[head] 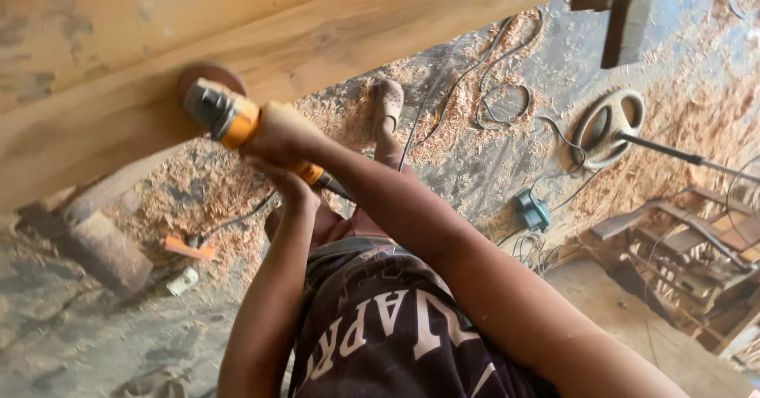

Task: The person uses an angle grinder with a sanding disc to smooth the surface of a wooden board. They move the tool across the wood in a controlled manner, generating sawdust as they work.

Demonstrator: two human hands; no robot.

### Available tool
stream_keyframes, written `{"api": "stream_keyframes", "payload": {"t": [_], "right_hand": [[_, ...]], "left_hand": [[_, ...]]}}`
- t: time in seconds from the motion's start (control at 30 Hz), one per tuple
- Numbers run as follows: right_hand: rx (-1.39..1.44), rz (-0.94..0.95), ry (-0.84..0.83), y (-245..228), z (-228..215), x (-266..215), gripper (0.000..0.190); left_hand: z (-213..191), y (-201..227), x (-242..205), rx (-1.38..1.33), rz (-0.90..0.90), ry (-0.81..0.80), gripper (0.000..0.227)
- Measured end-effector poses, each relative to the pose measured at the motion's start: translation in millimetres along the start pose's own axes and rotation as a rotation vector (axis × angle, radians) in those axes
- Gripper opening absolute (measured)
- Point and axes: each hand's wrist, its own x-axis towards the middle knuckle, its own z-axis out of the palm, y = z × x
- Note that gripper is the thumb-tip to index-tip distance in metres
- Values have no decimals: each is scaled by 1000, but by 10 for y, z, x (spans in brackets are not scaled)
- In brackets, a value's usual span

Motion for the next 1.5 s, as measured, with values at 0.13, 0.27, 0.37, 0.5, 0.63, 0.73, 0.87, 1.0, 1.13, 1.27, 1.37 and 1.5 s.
{"api": "stream_keyframes", "payload": {"t": [0.13,0.27,0.37,0.5,0.63,0.73,0.87,1.0,1.13,1.27,1.37,1.5], "right_hand": [[60,44,29,383,-200,-243,41],[190,104,112,1074,-643,-449,46],[325,153,227,1742,-1089,-689,49],[466,251,320,2579,-1621,-1010,35],[720,132,440,3393,-2075,-1287,24],[892,134,499,3821,-2391,-1486,25],[960,61,478,3939,-2678,-1491,22],[691,50,402,3841,-2806,-1264,23],[688,147,414,4113,-3049,-1248,21],[937,134,505,4542,-3582,-1415,19],[940,8,502,4702,-3769,-1473,19],[943,31,514,4462,-3748,-1297,19]], "left_hand": [[202,-391,-166,16,-44,-55,97],[695,-951,-308,135,-40,-190,105],[1187,-1412,-564,270,-32,-303,101],[1972,-1899,-875,302,17,-451,85],[2681,-2344,-1047,478,-87,-577,78],[3195,-2679,-1151,595,-88,-617,76],[3479,-2834,-1146,574,-44,-622,75],[3562,-2790,-1036,354,-50,-614,76],[3795,-2919,-1063,471,-79,-573,80],[4572,-3096,-1086,694,-23,-632,85],[4879,-3112,-1077,792,-3,-626,84],[4771,-2902,-966,769,-114,-642,90]]}}
